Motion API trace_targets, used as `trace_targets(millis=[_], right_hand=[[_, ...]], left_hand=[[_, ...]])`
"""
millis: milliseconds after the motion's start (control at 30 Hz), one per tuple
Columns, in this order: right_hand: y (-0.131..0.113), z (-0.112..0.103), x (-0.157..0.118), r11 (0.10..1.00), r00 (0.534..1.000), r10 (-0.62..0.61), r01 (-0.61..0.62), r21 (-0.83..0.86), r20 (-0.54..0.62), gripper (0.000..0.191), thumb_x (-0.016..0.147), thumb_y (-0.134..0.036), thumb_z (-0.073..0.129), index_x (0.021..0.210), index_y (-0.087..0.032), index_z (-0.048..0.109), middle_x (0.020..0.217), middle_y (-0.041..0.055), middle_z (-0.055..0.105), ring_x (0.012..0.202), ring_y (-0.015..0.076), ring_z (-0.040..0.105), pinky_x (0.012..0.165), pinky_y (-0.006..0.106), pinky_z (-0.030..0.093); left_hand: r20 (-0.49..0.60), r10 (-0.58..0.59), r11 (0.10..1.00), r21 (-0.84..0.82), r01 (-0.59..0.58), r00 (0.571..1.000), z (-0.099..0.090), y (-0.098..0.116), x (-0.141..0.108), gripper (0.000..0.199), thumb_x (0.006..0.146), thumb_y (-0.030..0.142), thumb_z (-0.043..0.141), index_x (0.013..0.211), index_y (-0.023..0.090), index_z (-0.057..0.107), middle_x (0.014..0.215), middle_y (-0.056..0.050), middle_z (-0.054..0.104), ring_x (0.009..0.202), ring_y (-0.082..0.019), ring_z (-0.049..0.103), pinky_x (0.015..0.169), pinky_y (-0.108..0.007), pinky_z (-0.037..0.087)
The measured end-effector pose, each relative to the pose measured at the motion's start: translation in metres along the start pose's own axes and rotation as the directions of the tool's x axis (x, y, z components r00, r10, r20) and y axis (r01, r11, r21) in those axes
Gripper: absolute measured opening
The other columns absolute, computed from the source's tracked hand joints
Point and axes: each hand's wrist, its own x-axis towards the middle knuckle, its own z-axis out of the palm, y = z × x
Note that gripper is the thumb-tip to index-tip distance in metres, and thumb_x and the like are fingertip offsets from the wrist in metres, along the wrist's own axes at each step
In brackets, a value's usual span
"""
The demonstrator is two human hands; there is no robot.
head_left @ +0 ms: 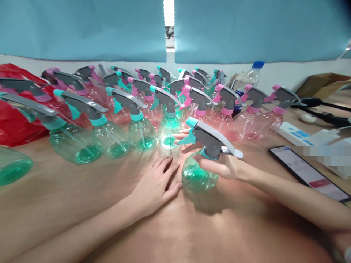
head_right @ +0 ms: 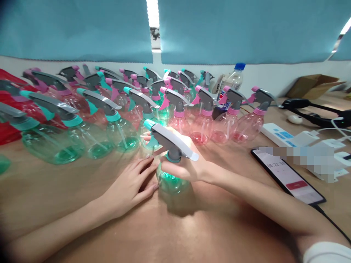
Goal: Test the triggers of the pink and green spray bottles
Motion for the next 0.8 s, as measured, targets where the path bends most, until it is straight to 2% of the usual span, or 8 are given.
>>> trace_targets(millis=[100, 200, 333, 400, 467, 567, 733, 800], right_hand=[[0.002, 0.002, 0.000, 0.999, 1.000, -0.019, 0.019, 0.027, -0.011, 0.042, 0.073, -0.016, 0.053, 0.114, -0.025, 0.059, 0.087, 0.0028, 0.069, 0.073, 0.0197, 0.065, 0.066, 0.035, 0.057], [0.005, 0.007, 0.002, 0.999, 0.998, -0.037, 0.039, 0.033, -0.060, 0.049, 0.071, -0.013, 0.053, 0.118, -0.026, 0.057, 0.095, 0.0025, 0.069, 0.081, 0.0194, 0.065, 0.073, 0.035, 0.057], [0.008, 0.015, 0.005, 0.997, 0.996, -0.051, 0.055, 0.051, -0.076, 0.052, 0.069, -0.010, 0.052, 0.119, -0.024, 0.057, 0.093, 0.0021, 0.069, 0.093, 0.0213, 0.065, 0.082, 0.038, 0.056], [0.007, 0.019, 0.007, 0.996, 0.996, -0.069, 0.072, 0.061, -0.061, 0.055, 0.069, -0.009, 0.050, 0.121, -0.025, 0.055, 0.096, 0.0023, 0.070, 0.094, 0.0212, 0.065, 0.081, 0.038, 0.056], [0.005, 0.025, 0.010, 0.995, 0.996, -0.078, 0.081, 0.063, -0.046, 0.059, 0.069, -0.007, 0.048, 0.125, -0.025, 0.052, 0.103, 0.0031, 0.069, 0.093, 0.0203, 0.066, 0.076, 0.036, 0.056], [0.001, 0.037, 0.016, 0.995, 0.996, -0.083, 0.085, 0.054, -0.042, 0.061, 0.070, -0.007, 0.048, 0.128, -0.026, 0.049, 0.107, 0.0037, 0.068, 0.092, 0.0196, 0.066, 0.076, 0.036, 0.056], [-0.009, 0.068, 0.030, 0.975, 0.985, -0.173, 0.171, 0.140, 0.003, 0.052, 0.075, -0.006, 0.047, 0.121, -0.028, 0.053, 0.099, 0.0004, 0.068, 0.096, 0.0168, 0.065, 0.085, 0.035, 0.055], [-0.015, 0.086, 0.037, 0.981, 0.988, -0.156, 0.154, 0.117, 0.008, 0.044, 0.078, -0.009, 0.049, 0.117, -0.028, 0.054, 0.093, -0.0005, 0.067, 0.087, 0.0157, 0.066, 0.081, 0.033, 0.055]], left_hand=[[-0.012, -0.008, 1.000, -0.015, 0.008, 1.000, 0.000, 0.000, 0.000, 0.046, 0.092, 0.041, 0.049, 0.130, 0.014, 0.050, 0.138, -0.018, 0.046, 0.126, -0.033, 0.043, 0.103, -0.051, 0.036], [-0.016, -0.013, 0.998, -0.069, 0.012, 1.000, 0.000, 0.000, -0.001, 0.051, 0.087, 0.041, 0.056, 0.131, 0.016, 0.047, 0.137, -0.018, 0.046, 0.126, -0.034, 0.043, 0.103, -0.052, 0.035], [-0.106, 0.032, 0.975, -0.217, -0.054, 0.994, 0.000, 0.003, -0.003, 0.083, 0.079, 0.040, 0.064, 0.146, 0.020, 0.019, 0.140, -0.015, 0.042, 0.126, -0.034, 0.042, 0.103, -0.052, 0.036], [-0.173, 0.042, 0.955, -0.284, -0.091, 0.984, -0.002, 0.007, -0.005, 0.089, 0.080, 0.039, 0.063, 0.148, 0.022, 0.009, 0.142, -0.015, 0.040, 0.126, -0.033, 0.042, 0.102, -0.051, 0.038], [-0.214, 0.029, 0.942, -0.319, -0.098, 0.976, -0.004, 0.010, -0.008, 0.088, 0.080, 0.038, 0.063, 0.147, 0.022, 0.009, 0.143, -0.015, 0.036, 0.126, -0.034, 0.041, 0.101, -0.051, 0.038], [-0.258, -0.024, 0.937, -0.342, -0.068, 0.966, -0.009, 0.011, -0.015, 0.080, 0.080, 0.038, 0.064, 0.143, 0.023, 0.018, 0.142, -0.015, 0.035, 0.128, -0.034, 0.038, 0.102, -0.051, 0.037], [-0.338, -0.129, 0.938, -0.346, 0.004, 0.932, -0.016, 0.007, -0.046, 0.072, 0.079, 0.038, 0.065, 0.138, 0.025, 0.025, 0.136, -0.013, 0.040, 0.126, -0.034, 0.041, 0.101, -0.051, 0.040], [-0.364, -0.186, 0.939, -0.340, 0.056, 0.913, -0.021, 0.006, -0.065, 0.077, 0.080, 0.041, 0.065, 0.141, 0.024, 0.021, 0.140, -0.013, 0.036, 0.129, -0.034, 0.038, 0.103, -0.051, 0.038]])
